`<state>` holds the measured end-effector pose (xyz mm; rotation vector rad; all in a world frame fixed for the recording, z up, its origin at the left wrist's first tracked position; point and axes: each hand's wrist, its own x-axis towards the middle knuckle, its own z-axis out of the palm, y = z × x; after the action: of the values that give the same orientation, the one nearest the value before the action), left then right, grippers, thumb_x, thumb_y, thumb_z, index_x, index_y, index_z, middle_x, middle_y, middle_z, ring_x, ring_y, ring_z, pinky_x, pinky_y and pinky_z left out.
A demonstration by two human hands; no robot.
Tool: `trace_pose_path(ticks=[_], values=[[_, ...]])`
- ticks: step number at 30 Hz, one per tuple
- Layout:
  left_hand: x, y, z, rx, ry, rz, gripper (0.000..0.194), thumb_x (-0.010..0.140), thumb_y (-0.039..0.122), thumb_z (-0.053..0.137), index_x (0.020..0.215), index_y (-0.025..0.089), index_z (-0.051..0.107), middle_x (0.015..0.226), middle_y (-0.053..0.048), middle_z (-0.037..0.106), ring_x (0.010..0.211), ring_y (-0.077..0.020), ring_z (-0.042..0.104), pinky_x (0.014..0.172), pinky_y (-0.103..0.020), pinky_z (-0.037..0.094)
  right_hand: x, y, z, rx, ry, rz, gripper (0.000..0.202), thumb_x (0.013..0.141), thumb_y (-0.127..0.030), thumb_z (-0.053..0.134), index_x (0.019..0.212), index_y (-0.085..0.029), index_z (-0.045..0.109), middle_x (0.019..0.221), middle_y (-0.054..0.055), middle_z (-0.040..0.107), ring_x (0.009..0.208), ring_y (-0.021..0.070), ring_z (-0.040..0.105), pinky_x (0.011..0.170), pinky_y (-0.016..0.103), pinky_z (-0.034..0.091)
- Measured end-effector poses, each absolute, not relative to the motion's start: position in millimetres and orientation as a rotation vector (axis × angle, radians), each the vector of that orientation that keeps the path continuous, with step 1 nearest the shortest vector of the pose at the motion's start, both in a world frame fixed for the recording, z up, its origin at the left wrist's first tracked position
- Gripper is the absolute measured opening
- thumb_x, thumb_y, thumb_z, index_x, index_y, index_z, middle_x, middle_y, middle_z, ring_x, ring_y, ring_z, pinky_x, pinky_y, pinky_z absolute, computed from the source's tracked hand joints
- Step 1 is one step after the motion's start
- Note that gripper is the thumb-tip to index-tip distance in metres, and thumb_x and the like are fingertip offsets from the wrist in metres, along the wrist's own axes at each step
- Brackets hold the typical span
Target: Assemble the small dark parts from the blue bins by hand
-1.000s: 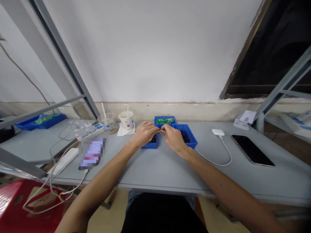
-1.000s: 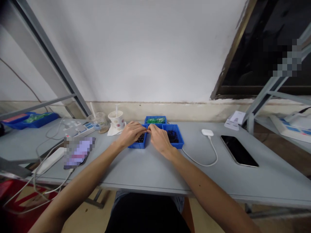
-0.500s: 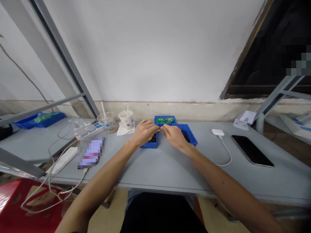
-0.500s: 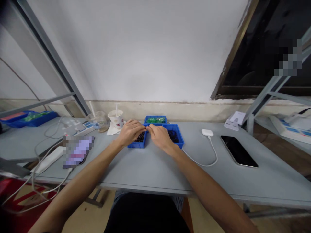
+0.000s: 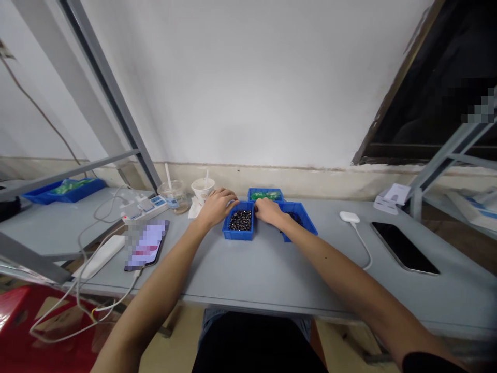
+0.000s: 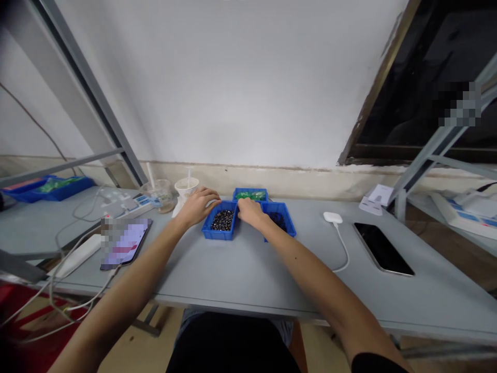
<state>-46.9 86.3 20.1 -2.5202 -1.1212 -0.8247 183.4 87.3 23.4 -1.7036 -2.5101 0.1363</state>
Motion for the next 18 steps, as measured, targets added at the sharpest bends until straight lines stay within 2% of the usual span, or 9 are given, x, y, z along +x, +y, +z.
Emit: trace_pose_path(ticks=[10,14,18], values=[[-30.0,72.9,26.7,-2.591,-1.079,-0.830,0.030,0.107,0.035,0.048,0.110,0.019,0.073,0.113,-0.009,0.074,0.108,-0.0257,0.061,0.096,-0.043,0.049,186.2,84.2,30.9,-1.774,-2.596,0.222,0.022,0.082,-0.020,0.068,0.101,-0.015,0.077,0.105,0.017,0.079,0.096,0.0278,0.076,0.070,0.028,0.052],[-21.8,68.8,24.9,-2.646,-1.027,-0.777,0.030,0.108,0.035,0.047,0.113,0.020,0.072,0.115,-0.008,0.073,0.110,-0.0257,0.061,0.097,-0.043,0.049,184.6,78.2,34.4,-1.798,-2.642,0.224,0.030,0.081,-0.028,0.073,0.107,-0.013,0.078,0.109,0.020,0.078,0.096,0.0315,0.076,0.070,0.031,0.054],[-16.9,65.9,21.8,-2.678,-0.989,-0.750,0.029,0.108,0.034,0.047,0.117,0.021,0.071,0.115,-0.008,0.073,0.111,-0.0254,0.061,0.096,-0.042,0.049,176.7,77.7,33.1,-1.768,-2.725,0.215,0.035,0.077,-0.029,0.076,0.107,-0.011,0.079,0.109,0.024,0.078,0.099,0.0347,0.076,0.073,0.034,0.055]])
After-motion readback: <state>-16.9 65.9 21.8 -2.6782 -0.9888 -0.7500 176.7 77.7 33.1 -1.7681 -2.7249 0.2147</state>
